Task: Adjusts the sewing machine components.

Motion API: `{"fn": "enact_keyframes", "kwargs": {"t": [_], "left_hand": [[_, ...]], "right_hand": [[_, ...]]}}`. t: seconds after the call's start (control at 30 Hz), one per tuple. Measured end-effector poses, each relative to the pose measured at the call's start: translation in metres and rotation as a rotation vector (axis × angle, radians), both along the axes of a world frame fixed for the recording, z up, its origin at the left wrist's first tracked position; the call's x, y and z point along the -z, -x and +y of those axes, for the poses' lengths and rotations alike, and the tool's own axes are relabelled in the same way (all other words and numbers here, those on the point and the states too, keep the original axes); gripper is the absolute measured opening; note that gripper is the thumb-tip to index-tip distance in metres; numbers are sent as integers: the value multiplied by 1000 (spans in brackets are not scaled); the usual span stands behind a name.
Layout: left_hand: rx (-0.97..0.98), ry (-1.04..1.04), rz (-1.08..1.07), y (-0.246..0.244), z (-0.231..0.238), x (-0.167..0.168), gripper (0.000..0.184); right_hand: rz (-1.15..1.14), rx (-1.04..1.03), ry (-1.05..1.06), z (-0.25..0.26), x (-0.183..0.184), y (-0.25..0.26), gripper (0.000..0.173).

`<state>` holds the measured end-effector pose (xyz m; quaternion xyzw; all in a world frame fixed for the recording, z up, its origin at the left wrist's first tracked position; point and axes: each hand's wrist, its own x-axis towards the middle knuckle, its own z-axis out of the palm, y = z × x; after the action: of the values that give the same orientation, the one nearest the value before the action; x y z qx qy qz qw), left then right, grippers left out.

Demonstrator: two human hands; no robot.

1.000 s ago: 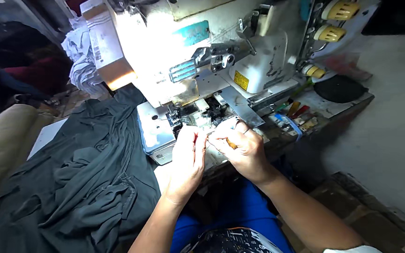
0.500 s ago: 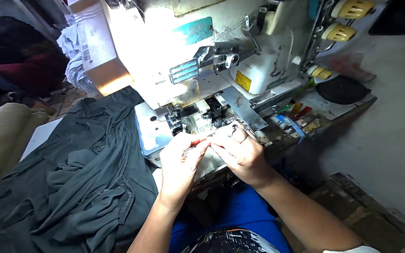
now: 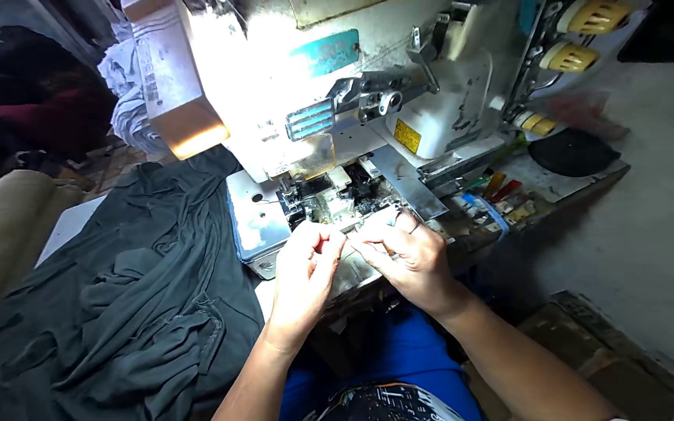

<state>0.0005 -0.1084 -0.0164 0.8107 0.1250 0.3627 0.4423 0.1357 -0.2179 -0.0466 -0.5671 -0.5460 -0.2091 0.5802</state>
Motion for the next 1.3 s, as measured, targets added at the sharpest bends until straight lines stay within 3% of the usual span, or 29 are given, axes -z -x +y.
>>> {"fn": "enact_keyframes", "kwargs": {"t": [0.17, 0.33, 0.53, 0.7, 0.77, 0.83, 0.93, 1.1, 1.2, 1.3], "left_hand": [[-48, 45, -93, 3, 3, 0, 8], [51, 91, -89, -1, -5, -2, 3], [110, -67, -24, -7, -5, -1, 20], [7, 73, -107, -7, 3, 4, 32], [5, 101, -146, -2, 6, 3, 27], [76, 101, -156, 2, 7, 2, 11], [110, 54, -146, -1, 3, 2, 6], [160, -47, -117, -6, 1, 1, 18], [58, -59, -115, -8, 3, 1, 26], [-201, -78, -157, -1, 19, -6, 28]], "right_hand": [[6, -2, -25, 0, -1, -1, 5], [-11, -15, -20, -1, -3, 1, 5], [12, -60, -46, 1, -4, 7, 5], [16, -38, -49, 3, -6, 9, 6], [9, -19, -53, 3, -5, 8, 6], [-1, -9, -49, 3, -5, 6, 6], [6, -20, -48, 4, -4, 6, 6], [21, -35, -73, 5, -5, 9, 7], [-26, 0, -87, 12, -4, 11, 7], [-180, 117, -44, 31, 0, 5, 13]]}}
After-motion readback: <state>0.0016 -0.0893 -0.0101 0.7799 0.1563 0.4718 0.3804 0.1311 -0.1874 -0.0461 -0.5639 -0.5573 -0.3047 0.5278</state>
